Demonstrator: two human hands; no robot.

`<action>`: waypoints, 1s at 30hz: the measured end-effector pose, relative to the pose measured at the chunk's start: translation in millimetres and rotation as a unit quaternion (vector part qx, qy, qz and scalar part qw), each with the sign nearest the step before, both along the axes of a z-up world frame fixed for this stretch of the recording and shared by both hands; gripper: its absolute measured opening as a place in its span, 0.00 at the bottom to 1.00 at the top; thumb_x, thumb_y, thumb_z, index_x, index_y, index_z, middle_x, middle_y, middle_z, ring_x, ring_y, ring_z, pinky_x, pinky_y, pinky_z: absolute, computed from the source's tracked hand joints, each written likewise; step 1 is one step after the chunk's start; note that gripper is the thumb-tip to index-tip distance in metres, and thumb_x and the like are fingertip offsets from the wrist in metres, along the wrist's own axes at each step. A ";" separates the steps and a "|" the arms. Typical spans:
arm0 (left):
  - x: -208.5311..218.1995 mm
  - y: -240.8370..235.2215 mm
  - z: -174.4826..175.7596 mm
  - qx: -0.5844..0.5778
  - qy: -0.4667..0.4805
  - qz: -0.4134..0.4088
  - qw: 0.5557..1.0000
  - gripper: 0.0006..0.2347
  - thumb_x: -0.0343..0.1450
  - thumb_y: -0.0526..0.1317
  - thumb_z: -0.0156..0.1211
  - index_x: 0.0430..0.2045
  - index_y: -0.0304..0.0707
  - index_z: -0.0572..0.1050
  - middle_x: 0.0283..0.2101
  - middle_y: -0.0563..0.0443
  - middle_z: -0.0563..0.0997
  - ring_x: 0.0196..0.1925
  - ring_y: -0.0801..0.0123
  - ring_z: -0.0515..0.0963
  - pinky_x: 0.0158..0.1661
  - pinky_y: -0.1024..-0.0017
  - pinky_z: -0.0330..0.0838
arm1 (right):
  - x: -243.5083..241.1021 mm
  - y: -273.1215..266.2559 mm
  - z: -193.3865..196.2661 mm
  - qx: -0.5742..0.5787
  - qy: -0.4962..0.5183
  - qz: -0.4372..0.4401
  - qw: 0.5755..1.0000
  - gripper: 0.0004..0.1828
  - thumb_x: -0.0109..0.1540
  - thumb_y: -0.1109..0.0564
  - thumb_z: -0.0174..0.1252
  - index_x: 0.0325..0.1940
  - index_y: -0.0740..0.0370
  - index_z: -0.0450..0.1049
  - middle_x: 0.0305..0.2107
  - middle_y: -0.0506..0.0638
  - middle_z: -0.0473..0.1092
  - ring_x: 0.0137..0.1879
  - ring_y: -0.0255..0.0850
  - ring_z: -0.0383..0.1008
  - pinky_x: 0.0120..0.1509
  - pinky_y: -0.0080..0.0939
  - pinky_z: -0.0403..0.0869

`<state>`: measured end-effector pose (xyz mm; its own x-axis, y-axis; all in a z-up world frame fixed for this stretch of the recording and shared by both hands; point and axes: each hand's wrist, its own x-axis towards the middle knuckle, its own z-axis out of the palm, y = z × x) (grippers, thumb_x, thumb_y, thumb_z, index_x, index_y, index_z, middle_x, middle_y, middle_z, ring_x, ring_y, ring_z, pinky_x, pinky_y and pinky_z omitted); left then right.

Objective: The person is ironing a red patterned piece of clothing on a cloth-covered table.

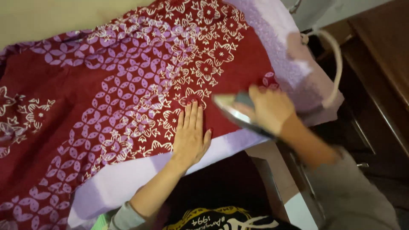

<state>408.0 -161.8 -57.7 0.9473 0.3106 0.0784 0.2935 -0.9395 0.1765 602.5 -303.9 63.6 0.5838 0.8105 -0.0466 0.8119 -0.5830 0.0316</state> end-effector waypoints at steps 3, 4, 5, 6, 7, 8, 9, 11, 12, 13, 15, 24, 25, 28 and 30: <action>2.0 -2.1 -0.2 -0.005 -0.005 0.009 1.000 0.35 0.75 0.53 0.42 0.73 0.25 0.46 0.78 0.31 0.44 0.80 0.46 0.41 0.74 0.49 0.34 | -12.6 -21.1 -2.1 -0.056 0.026 0.006 0.998 0.40 0.62 0.20 0.44 0.46 0.60 0.72 0.31 0.65 0.78 0.40 0.63 0.82 0.48 0.60 0.77; 2.7 -3.9 0.3 -0.005 -0.004 0.013 1.000 0.35 0.74 0.52 0.43 0.73 0.25 0.46 0.78 0.31 0.45 0.80 0.45 0.41 0.74 0.49 0.33 | -10.7 -24.9 -8.0 -0.063 0.000 0.013 0.998 0.38 0.61 0.20 0.46 0.46 0.56 0.71 0.30 0.62 0.78 0.39 0.59 0.83 0.47 0.57 0.79; 4.3 -2.8 -0.2 -0.005 -0.004 0.014 1.000 0.35 0.74 0.52 0.43 0.73 0.25 0.46 0.78 0.31 0.45 0.80 0.45 0.41 0.74 0.49 0.33 | 7.6 -12.6 -5.7 -0.062 0.001 0.014 0.998 0.38 0.61 0.20 0.46 0.46 0.56 0.71 0.30 0.62 0.78 0.39 0.59 0.83 0.47 0.57 0.79; 5.9 -2.5 -0.9 0.003 -0.001 0.012 1.000 0.35 0.74 0.52 0.42 0.73 0.25 0.47 0.78 0.31 0.44 0.80 0.45 0.41 0.74 0.49 0.33 | 25.8 -1.0 -3.7 -0.037 -0.034 0.012 0.999 0.40 0.63 0.19 0.43 0.46 0.58 0.71 0.29 0.63 0.77 0.39 0.61 0.82 0.46 0.59 0.77; 4.3 -3.6 -2.2 0.010 0.005 0.007 1.000 0.35 0.74 0.52 0.42 0.72 0.25 0.47 0.78 0.31 0.44 0.80 0.44 0.40 0.74 0.48 0.32 | 41.3 8.5 -3.6 -0.011 -0.065 0.008 0.998 0.42 0.64 0.18 0.40 0.46 0.59 0.72 0.29 0.64 0.76 0.39 0.64 0.81 0.45 0.61 0.76; 3.2 -3.2 -3.8 0.010 0.009 0.007 1.000 0.35 0.74 0.52 0.42 0.72 0.25 0.47 0.78 0.31 0.44 0.80 0.44 0.40 0.74 0.48 0.32 | 71.9 26.7 -11.9 -0.011 -0.061 0.008 0.998 0.42 0.64 0.18 0.40 0.46 0.59 0.72 0.29 0.64 0.76 0.39 0.64 0.81 0.45 0.61 0.76; 3.9 -3.6 -5.5 0.040 -0.023 0.016 0.999 0.34 0.74 0.53 0.41 0.72 0.27 0.50 0.78 0.34 0.47 0.80 0.48 0.43 0.74 0.51 0.36 | 103.8 44.2 -19.3 0.010 -0.066 0.002 0.998 0.40 0.68 0.19 0.43 0.42 0.60 0.71 0.25 0.55 0.72 0.30 0.51 0.73 0.35 0.49 0.73; 3.4 -4.4 -7.1 0.067 -0.053 0.023 0.996 0.33 0.74 0.53 0.41 0.72 0.29 0.52 0.78 0.37 0.50 0.80 0.51 0.47 0.75 0.54 0.40 | 156.6 68.8 -36.8 0.028 -0.068 -0.004 0.997 0.40 0.72 0.20 0.46 0.37 0.62 0.70 0.20 0.46 0.67 0.21 0.38 0.65 0.24 0.37 0.70; 2.5 -4.6 -6.9 0.067 -0.050 0.022 0.996 0.33 0.75 0.54 0.40 0.72 0.29 0.52 0.78 0.38 0.50 0.80 0.51 0.47 0.75 0.55 0.40 | 177.6 76.0 -46.8 0.066 -0.139 -0.005 0.988 0.40 0.71 0.19 0.52 0.39 0.61 0.74 0.24 0.52 0.71 0.26 0.48 0.71 0.26 0.46 0.71; 3.0 -1.9 -6.3 0.070 -0.047 0.020 0.996 0.33 0.76 0.55 0.39 0.72 0.29 0.51 0.78 0.38 0.49 0.80 0.52 0.46 0.75 0.55 0.40 | 199.9 85.6 -56.4 0.107 -0.209 -0.006 0.972 0.41 0.69 0.18 0.58 0.40 0.61 0.77 0.27 0.57 0.76 0.32 0.58 0.77 0.28 0.55 0.72; -1.2 -0.5 -6.5 0.055 -0.059 0.009 0.997 0.33 0.76 0.54 0.42 0.72 0.29 0.52 0.78 0.37 0.50 0.80 0.51 0.47 0.75 0.54 0.42 | 151.6 82.6 -26.2 0.068 -0.117 -0.051 0.989 0.41 0.70 0.19 0.54 0.41 0.62 0.75 0.28 0.56 0.75 0.34 0.56 0.77 0.32 0.55 0.75; -63.3 25.4 6.8 -0.031 -0.099 -0.076 0.992 0.29 0.75 0.50 0.51 0.68 0.27 0.59 0.75 0.34 0.56 0.78 0.47 0.54 0.73 0.54 0.47 | 3.1 -23.4 -16.2 -0.073 -0.011 0.099 0.992 0.38 0.58 0.16 0.46 0.44 0.49 0.72 0.26 0.56 0.76 0.30 0.55 0.78 0.35 0.55 0.74; -68.8 29.1 8.4 -0.088 -0.117 -0.110 0.983 0.26 0.77 0.47 0.51 0.66 0.24 0.62 0.74 0.32 0.59 0.76 0.45 0.57 0.73 0.54 0.48 | -2.1 -31.7 -23.8 -0.090 -0.031 0.169 0.981 0.40 0.55 0.12 0.46 0.47 0.45 0.74 0.21 0.47 0.76 0.22 0.44 0.77 0.24 0.46 0.74; -71.0 66.7 15.4 -0.237 -0.206 -0.064 0.947 0.14 0.80 0.40 0.44 0.54 0.28 0.70 0.55 0.33 0.76 0.55 0.46 0.77 0.57 0.55 0.69 | -11.6 -8.2 -35.0 0.051 -0.099 0.310 0.944 0.40 0.58 0.15 0.49 0.40 0.54 0.75 0.20 0.44 0.75 0.17 0.36 0.74 0.14 0.38 0.66; -70.0 112.2 32.8 -0.180 -0.251 -0.023 0.951 0.15 0.72 0.31 0.43 0.53 0.27 0.70 0.52 0.32 0.77 0.53 0.43 0.76 0.57 0.52 0.68 | 2.6 31.9 -21.3 0.016 -0.097 0.274 0.957 0.41 0.57 0.13 0.42 0.37 0.52 0.70 0.18 0.41 0.70 0.16 0.34 0.70 0.15 0.36 0.66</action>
